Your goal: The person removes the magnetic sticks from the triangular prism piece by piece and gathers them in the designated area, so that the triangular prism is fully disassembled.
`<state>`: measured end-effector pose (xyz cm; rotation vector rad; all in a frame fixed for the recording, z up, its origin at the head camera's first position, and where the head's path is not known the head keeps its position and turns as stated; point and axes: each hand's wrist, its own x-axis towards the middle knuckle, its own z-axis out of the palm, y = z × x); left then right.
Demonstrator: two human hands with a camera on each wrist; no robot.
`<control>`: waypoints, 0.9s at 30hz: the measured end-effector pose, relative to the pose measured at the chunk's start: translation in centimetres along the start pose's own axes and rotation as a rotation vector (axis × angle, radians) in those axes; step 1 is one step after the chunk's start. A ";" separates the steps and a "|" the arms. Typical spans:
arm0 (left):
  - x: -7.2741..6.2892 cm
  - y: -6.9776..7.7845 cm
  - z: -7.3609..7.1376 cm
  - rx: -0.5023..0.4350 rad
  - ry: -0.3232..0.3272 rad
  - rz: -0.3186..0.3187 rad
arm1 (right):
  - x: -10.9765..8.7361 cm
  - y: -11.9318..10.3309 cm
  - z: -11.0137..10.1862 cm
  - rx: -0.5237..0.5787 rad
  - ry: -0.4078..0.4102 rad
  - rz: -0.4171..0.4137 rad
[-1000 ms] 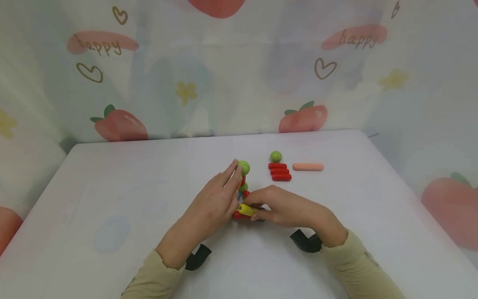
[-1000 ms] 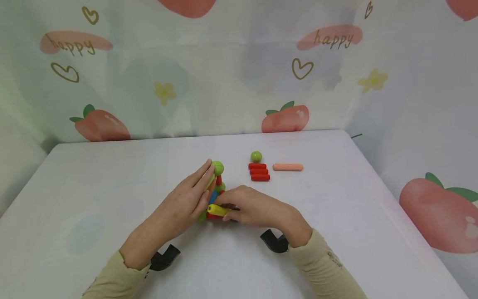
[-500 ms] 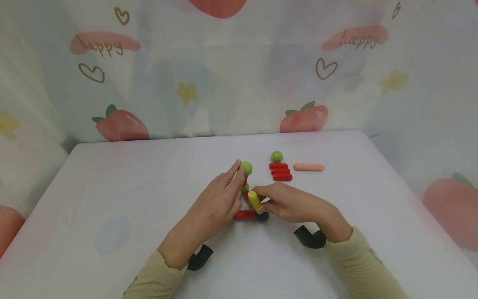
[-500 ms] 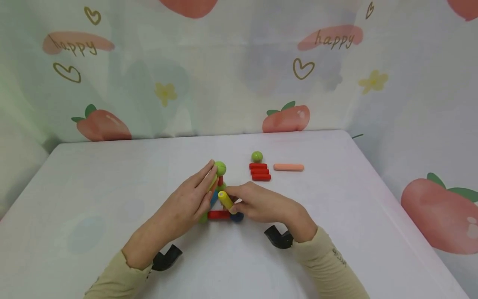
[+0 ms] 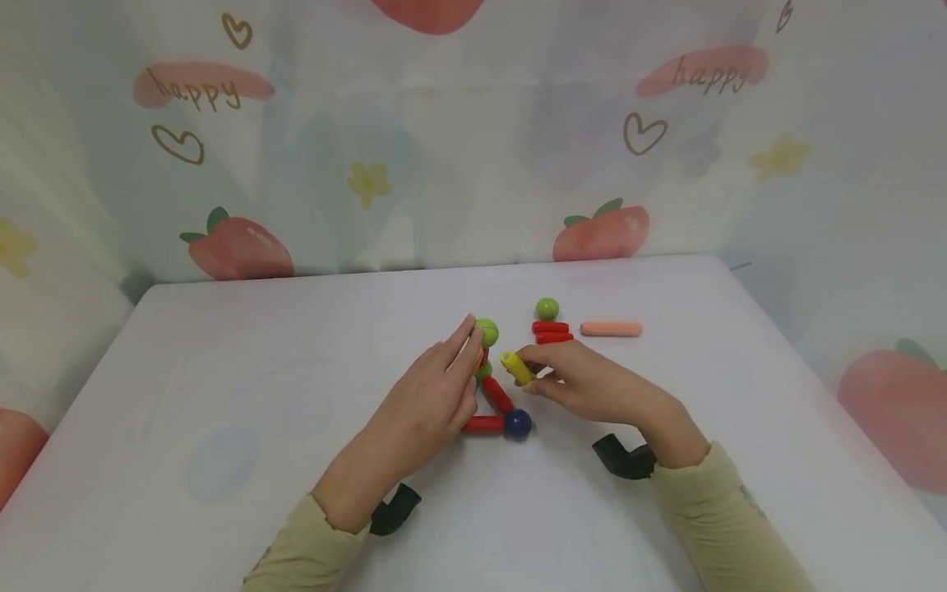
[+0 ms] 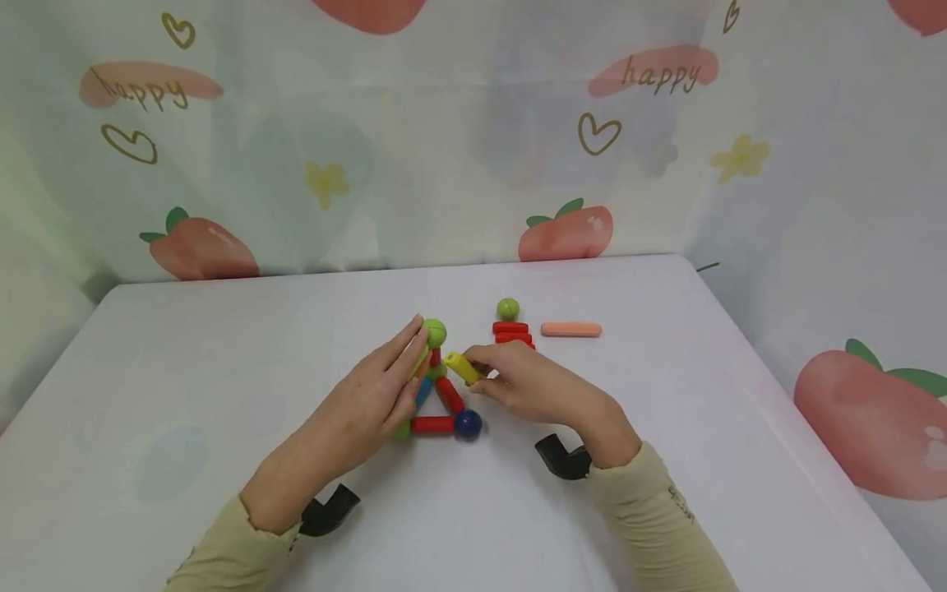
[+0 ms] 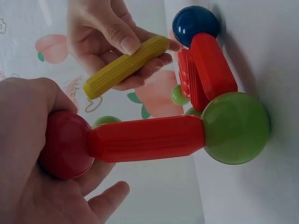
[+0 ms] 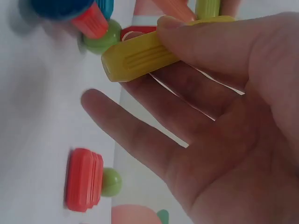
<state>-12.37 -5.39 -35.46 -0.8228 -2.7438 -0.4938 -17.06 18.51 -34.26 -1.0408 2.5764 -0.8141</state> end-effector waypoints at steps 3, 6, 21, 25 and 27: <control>-0.1 0.0 0.0 -0.011 0.002 -0.001 | -0.3 0.4 -0.3 -0.019 0.032 0.002; -0.1 0.0 0.0 -0.008 -0.001 -0.006 | -0.6 0.5 -0.6 -0.031 0.055 0.027; 0.1 0.0 0.0 -0.016 0.008 -0.001 | -1.7 1.5 -2.0 -0.050 0.109 0.183; 0.0 0.0 0.0 -0.020 -0.001 -0.007 | -1.8 2.6 -2.3 -0.079 0.134 0.274; 0.0 0.0 -0.1 -0.020 -0.002 -0.010 | -1.9 3.4 -2.5 -0.101 0.154 0.327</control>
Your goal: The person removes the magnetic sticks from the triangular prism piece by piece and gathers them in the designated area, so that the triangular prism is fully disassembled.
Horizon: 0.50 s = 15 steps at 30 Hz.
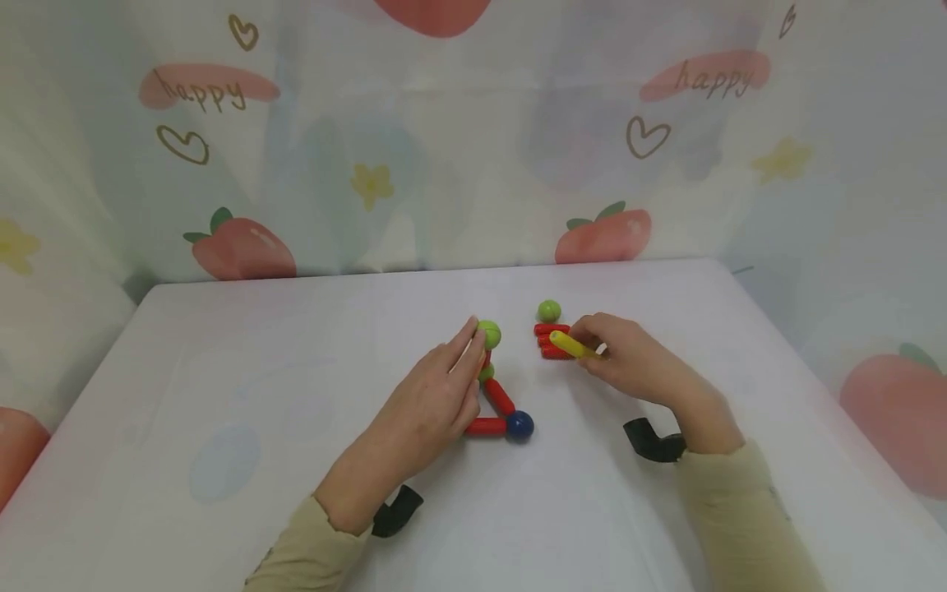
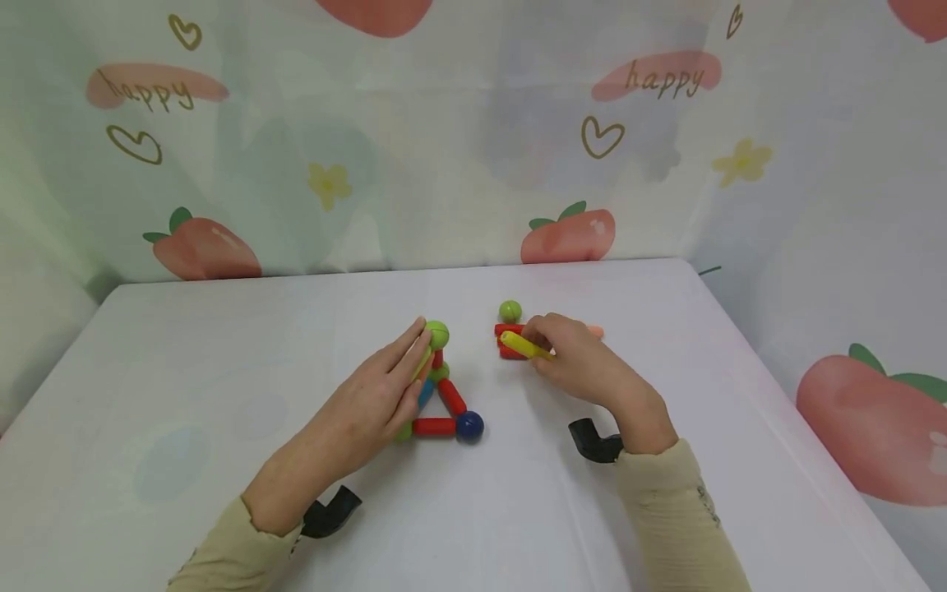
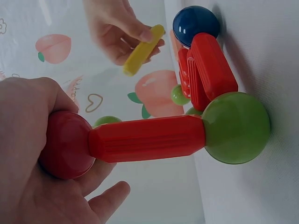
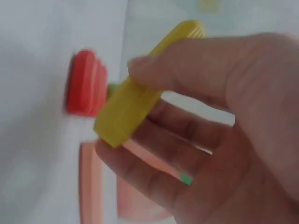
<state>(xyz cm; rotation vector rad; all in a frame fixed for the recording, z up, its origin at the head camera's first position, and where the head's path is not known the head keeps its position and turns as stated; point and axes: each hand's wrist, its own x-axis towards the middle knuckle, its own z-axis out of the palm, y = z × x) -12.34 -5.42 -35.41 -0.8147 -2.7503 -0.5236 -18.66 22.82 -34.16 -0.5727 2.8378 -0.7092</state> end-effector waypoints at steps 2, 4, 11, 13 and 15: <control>0.0 0.0 0.0 0.000 0.002 0.000 | 0.1 0.9 -0.1 -0.030 0.026 0.051; 0.0 0.0 0.0 0.000 0.003 0.002 | 0.2 1.8 -0.2 -0.063 0.048 0.107; -0.1 0.1 0.0 -0.005 -0.007 -0.008 | 0.2 3.7 0.0 -0.124 0.070 0.212; -0.1 0.1 0.0 -0.005 -0.009 -0.012 | 0.2 3.8 0.0 -0.120 0.064 0.235; -0.1 0.1 0.1 -0.005 -0.012 -0.013 | 0.3 3.9 0.1 -0.115 0.060 0.256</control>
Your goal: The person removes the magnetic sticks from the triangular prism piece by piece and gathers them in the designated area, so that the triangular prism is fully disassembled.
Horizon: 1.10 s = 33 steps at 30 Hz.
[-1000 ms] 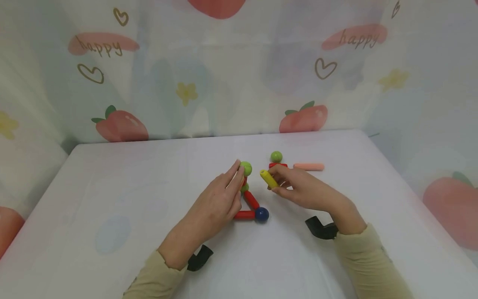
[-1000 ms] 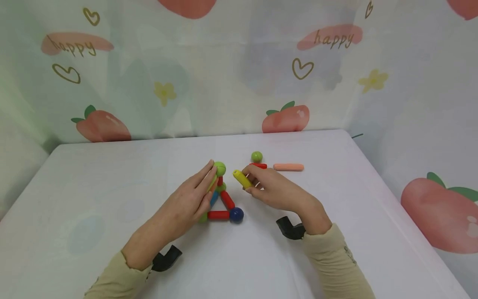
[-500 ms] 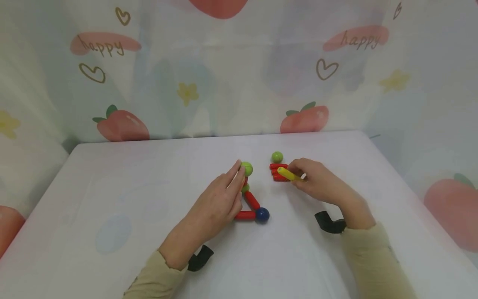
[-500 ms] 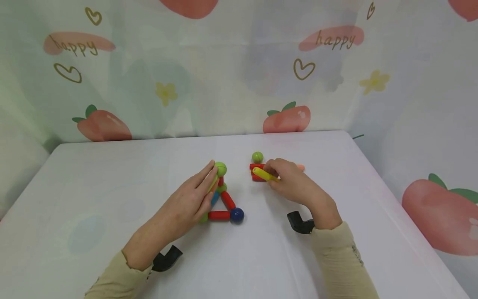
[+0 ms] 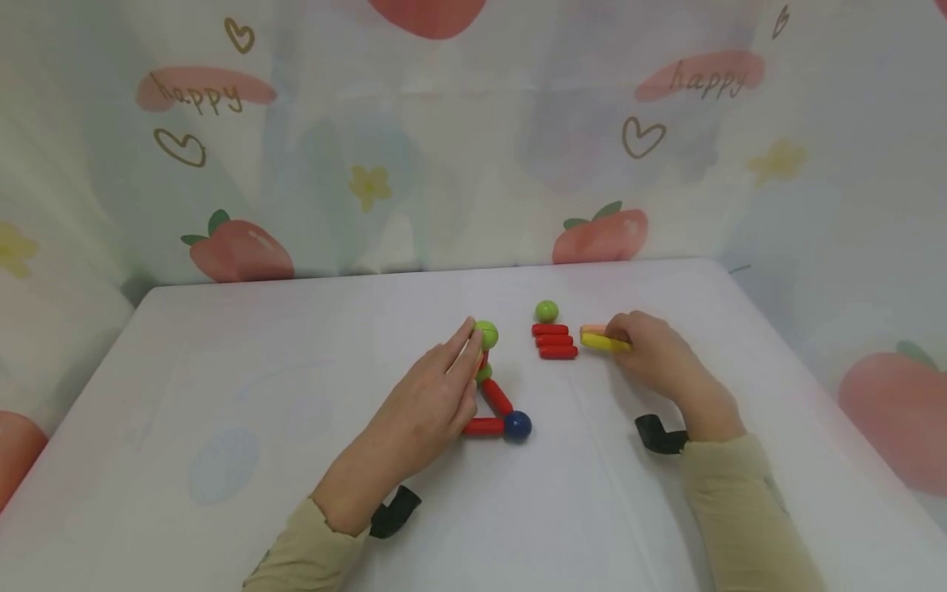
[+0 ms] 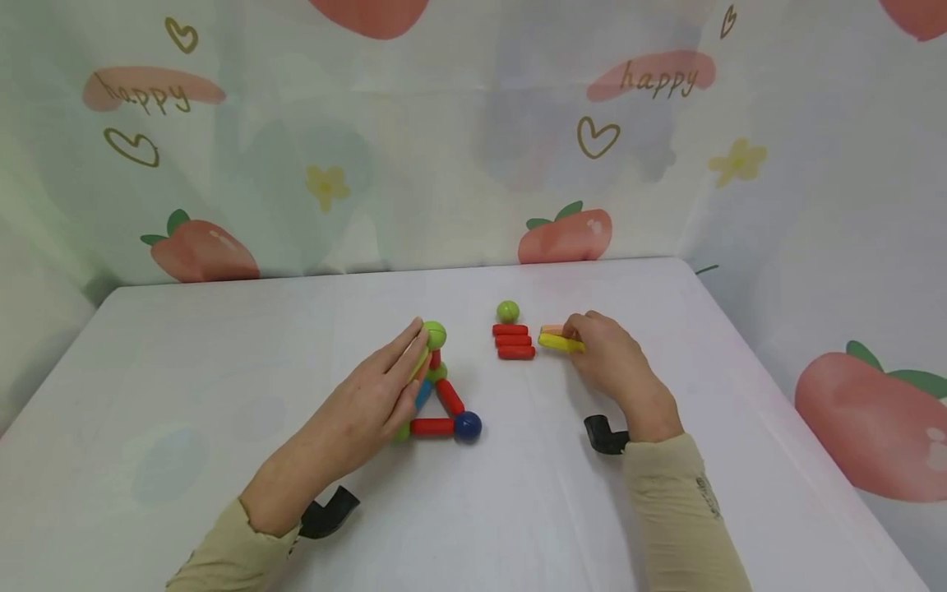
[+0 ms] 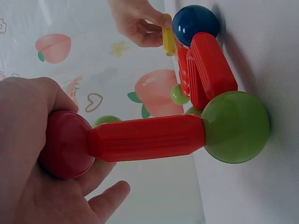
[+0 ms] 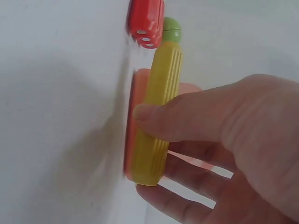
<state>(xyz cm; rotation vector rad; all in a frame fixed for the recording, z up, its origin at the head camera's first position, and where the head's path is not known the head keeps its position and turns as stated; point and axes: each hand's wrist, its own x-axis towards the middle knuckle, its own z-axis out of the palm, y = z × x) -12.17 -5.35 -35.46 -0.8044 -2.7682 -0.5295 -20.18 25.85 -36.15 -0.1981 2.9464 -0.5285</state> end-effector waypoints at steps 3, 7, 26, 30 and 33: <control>0.0 -0.1 0.0 -0.002 -0.001 0.004 | 0.3 0.1 0.2 -0.006 0.007 0.028; 0.0 -0.1 0.0 -0.007 0.003 0.012 | 0.7 0.4 0.5 -0.037 0.044 0.043; 0.1 -0.2 0.0 -0.007 0.020 0.026 | 0.9 0.8 1.6 -0.046 0.166 0.019; 0.1 -0.3 0.0 -0.005 0.020 0.023 | 0.9 0.7 1.7 -0.044 0.152 0.024; 0.1 -0.3 0.1 -0.006 0.021 0.024 | 1.0 0.8 1.9 -0.049 0.148 0.025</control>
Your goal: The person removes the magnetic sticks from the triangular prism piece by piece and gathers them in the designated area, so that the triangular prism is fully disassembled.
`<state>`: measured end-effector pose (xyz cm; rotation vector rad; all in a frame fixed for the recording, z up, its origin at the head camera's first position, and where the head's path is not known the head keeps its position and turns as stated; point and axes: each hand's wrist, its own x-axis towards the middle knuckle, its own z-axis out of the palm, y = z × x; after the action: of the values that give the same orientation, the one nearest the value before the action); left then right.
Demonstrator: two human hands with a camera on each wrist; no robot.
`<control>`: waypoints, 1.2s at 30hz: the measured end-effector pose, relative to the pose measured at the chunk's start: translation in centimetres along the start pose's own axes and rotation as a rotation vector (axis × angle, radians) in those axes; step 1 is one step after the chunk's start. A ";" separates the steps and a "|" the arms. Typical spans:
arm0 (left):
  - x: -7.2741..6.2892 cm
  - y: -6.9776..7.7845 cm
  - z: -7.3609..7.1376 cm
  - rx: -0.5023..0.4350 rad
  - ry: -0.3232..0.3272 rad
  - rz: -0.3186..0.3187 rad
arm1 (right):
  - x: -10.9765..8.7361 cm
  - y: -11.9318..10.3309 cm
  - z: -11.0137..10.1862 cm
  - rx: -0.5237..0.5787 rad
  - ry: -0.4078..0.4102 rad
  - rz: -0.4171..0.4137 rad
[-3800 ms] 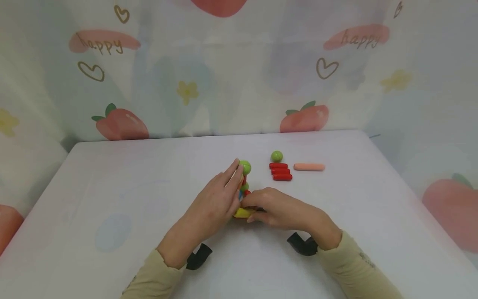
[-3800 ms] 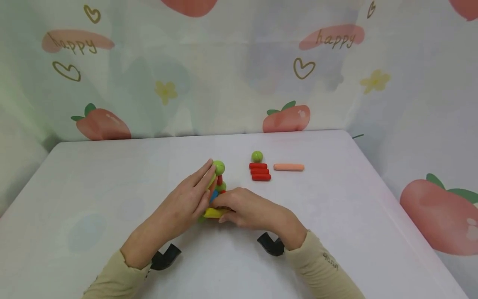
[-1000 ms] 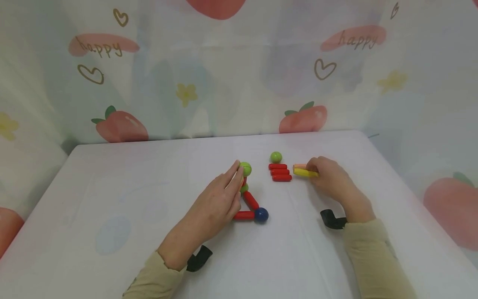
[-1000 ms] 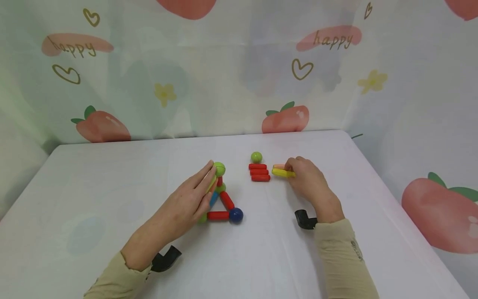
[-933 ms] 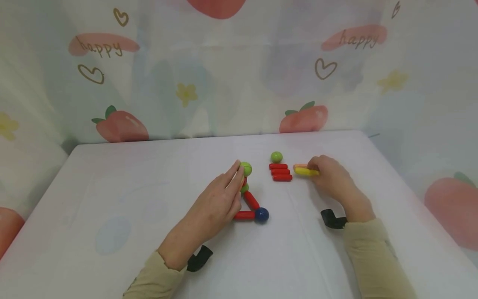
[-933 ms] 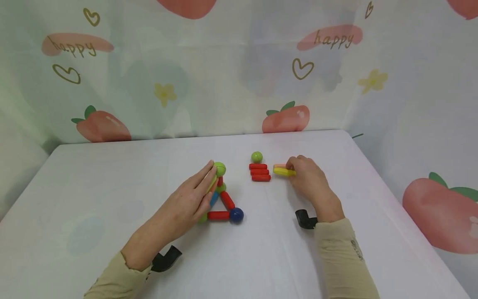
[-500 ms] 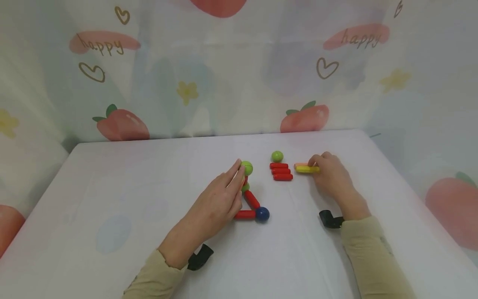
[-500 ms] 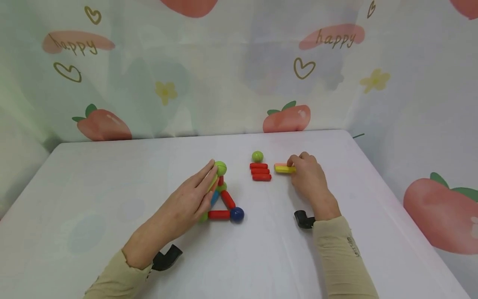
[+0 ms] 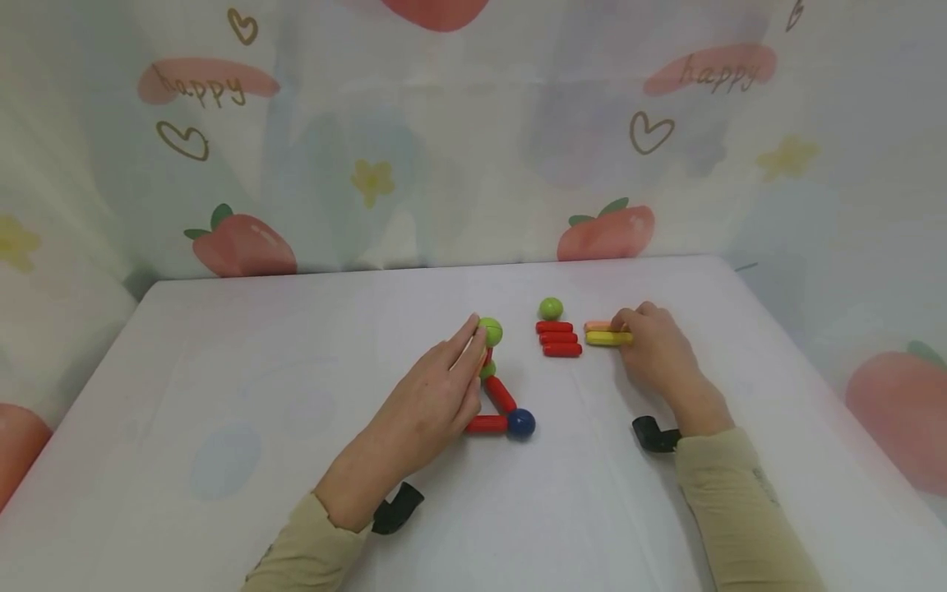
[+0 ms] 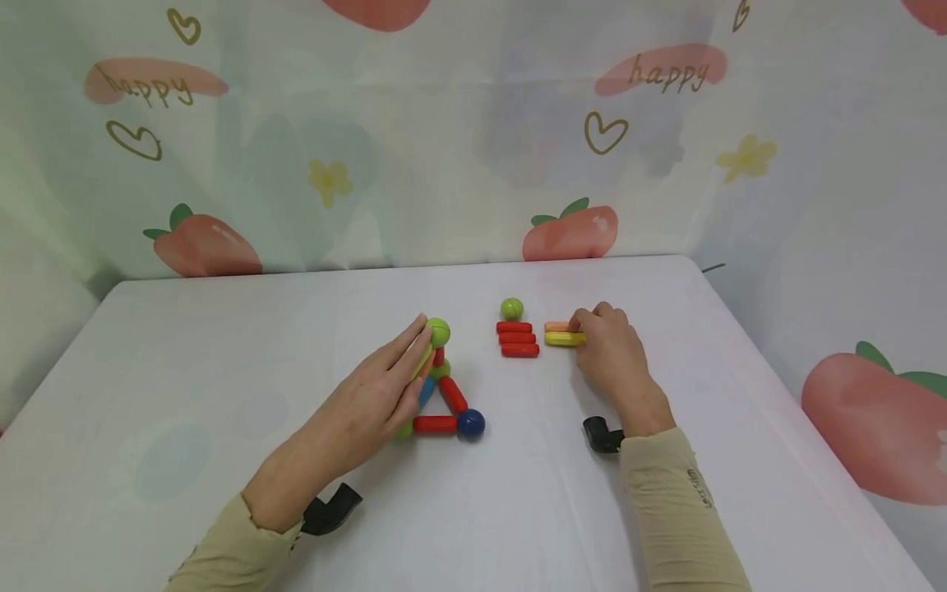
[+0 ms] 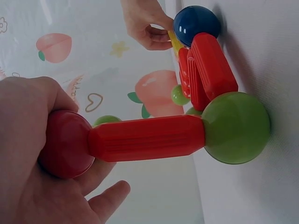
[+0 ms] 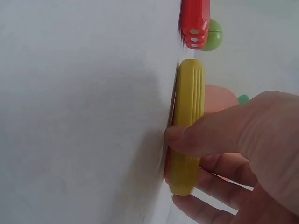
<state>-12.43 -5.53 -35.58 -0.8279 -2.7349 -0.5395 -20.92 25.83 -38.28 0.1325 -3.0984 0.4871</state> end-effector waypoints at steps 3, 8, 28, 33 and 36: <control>0.0 -0.1 -0.1 -0.008 0.001 0.005 | 0.0 0.0 0.0 -0.008 -0.005 -0.002; -0.1 0.0 -0.4 -0.051 -0.020 0.010 | -0.2 -0.5 -0.7 -0.032 -0.013 -0.008; -0.4 -0.7 -2.6 -0.158 -0.197 -0.074 | -4.0 -8.7 -3.2 0.245 0.001 -0.554; -0.3 -1.1 -3.0 -0.313 -0.193 -0.123 | -5.5 -10.3 -3.4 0.293 -0.042 -0.713; -0.2 -1.5 -2.9 -0.328 -0.160 -0.112 | -6.3 -11.3 -3.5 0.313 -0.077 -0.754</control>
<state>-12.78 -7.97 -33.41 -0.8230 -2.8950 -1.0071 -13.71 16.68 -31.61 1.2656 -2.6956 0.9044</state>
